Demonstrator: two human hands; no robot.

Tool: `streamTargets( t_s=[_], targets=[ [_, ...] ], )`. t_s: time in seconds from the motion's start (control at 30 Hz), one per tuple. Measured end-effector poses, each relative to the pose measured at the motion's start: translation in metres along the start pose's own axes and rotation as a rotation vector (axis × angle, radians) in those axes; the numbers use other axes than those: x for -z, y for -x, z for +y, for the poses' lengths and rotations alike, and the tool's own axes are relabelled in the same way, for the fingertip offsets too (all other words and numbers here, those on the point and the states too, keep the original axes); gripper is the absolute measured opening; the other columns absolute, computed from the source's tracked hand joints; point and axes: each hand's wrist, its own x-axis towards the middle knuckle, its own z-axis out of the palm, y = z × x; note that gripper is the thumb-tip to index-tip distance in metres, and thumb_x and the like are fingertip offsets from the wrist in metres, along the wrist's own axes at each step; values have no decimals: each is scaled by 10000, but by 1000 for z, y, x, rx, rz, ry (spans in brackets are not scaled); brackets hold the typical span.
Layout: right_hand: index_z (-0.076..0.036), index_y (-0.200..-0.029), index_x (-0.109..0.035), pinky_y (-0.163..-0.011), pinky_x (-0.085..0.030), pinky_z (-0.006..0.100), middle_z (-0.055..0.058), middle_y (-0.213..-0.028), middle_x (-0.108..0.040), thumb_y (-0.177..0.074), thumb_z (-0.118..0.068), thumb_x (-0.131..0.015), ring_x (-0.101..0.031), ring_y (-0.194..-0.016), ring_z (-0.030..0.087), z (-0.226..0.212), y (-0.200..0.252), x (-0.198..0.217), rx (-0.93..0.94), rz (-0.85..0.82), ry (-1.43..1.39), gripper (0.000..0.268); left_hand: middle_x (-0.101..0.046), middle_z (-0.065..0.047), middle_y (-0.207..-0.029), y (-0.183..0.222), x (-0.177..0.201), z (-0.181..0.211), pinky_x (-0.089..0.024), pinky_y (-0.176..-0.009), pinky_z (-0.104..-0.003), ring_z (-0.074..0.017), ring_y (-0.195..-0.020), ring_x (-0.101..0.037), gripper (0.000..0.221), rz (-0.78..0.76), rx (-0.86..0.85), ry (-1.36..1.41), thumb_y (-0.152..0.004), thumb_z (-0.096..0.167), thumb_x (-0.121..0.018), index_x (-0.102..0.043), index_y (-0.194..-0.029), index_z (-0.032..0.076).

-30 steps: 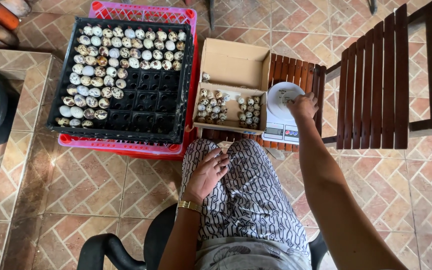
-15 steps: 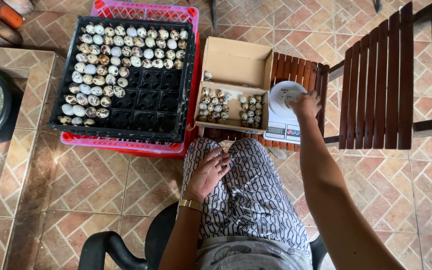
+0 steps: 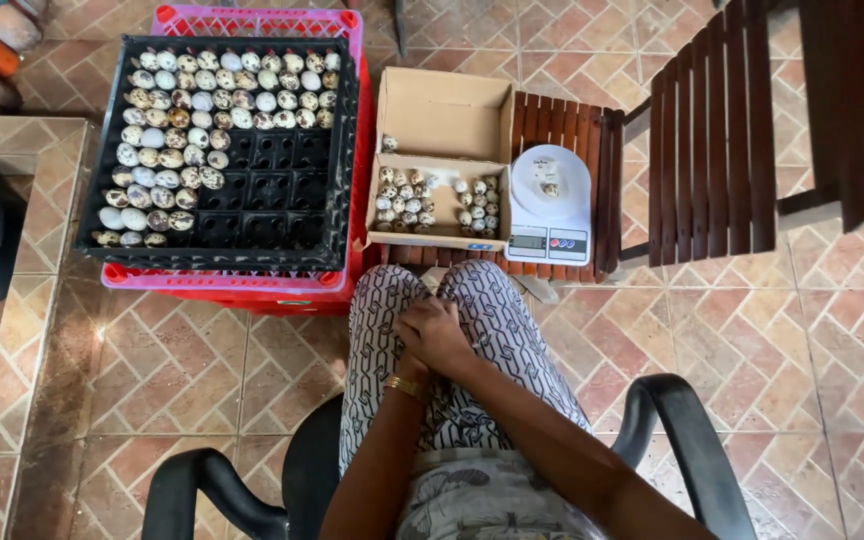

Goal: The person is weighing individual quail eggs on a digital scale and then placing them into a cardboard box for sorting.

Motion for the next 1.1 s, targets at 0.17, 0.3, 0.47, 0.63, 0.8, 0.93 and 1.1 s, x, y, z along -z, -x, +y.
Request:
streamTargets(
  t_s=[0.17,0.3,0.47,0.63,0.8,0.93,1.1],
  targets=[
    [-95,-917,-783,-747,-580,390,106,-841,-754,-911,-262,-747,-729,-820,304,32,-3,-13,107,-235,-21,171,-558,-296,-857,4,11,-2,-486,-795,-533,-388,-782,-551,339,-25,37,97,-1021,180,-466,-619,-927,-107],
    [-111,-965,-772,-790,-579,456,124,-902,-749,-912,-313,-732,-719,-901,353,52,4,-19,66,-220,24,212,-561,-291,-865,3,15,-10,-486,-795,-529,-383,-785,-553,338,-36,64,153,-1022,186,-469,-622,-933,-102],
    [-48,-1029,-764,-845,-578,470,187,-965,-743,-933,-264,-716,-703,-961,403,42,7,-6,15,-277,-22,241,-568,-282,-879,-1,19,-12,-486,-796,-522,-374,-792,-556,336,-82,114,250,-1024,199,-475,-626,-945,-91],
    [-60,-1040,-760,-863,-572,483,186,-987,-735,-932,-301,-711,-695,-984,412,39,8,-2,-34,-306,-38,269,-573,-274,-890,-3,22,-17,-486,-797,-516,-367,-797,-559,335,-108,142,330,-1025,208,-479,-629,-954,-83],
    [-65,-1063,-752,-875,-567,497,198,-1018,-721,-932,-332,-710,-685,-1010,426,40,7,-3,-68,-328,-32,300,-579,-267,-902,-7,22,-21,-486,-797,-511,-360,-802,-562,334,-149,159,410,-1026,217,-484,-633,-963,-75],
    [-54,-1050,-755,-879,-565,495,205,-1001,-716,-936,-288,-695,-679,-1002,438,33,6,-1,-61,-338,-39,267,-584,-260,-913,-6,22,-23,-486,-798,-505,-353,-807,-564,334,-199,161,489,-1027,227,-488,-636,-972,-67],
    [-71,-1067,-747,-901,-560,512,216,-1022,-712,-936,-317,-703,-671,-1029,445,30,5,3,-58,-377,-28,282,-589,-252,-924,-6,24,-24,-486,-798,-499,-346,-812,-567,333,-249,199,548,-1028,236,-492,-639,-981,-59]
  ],
)
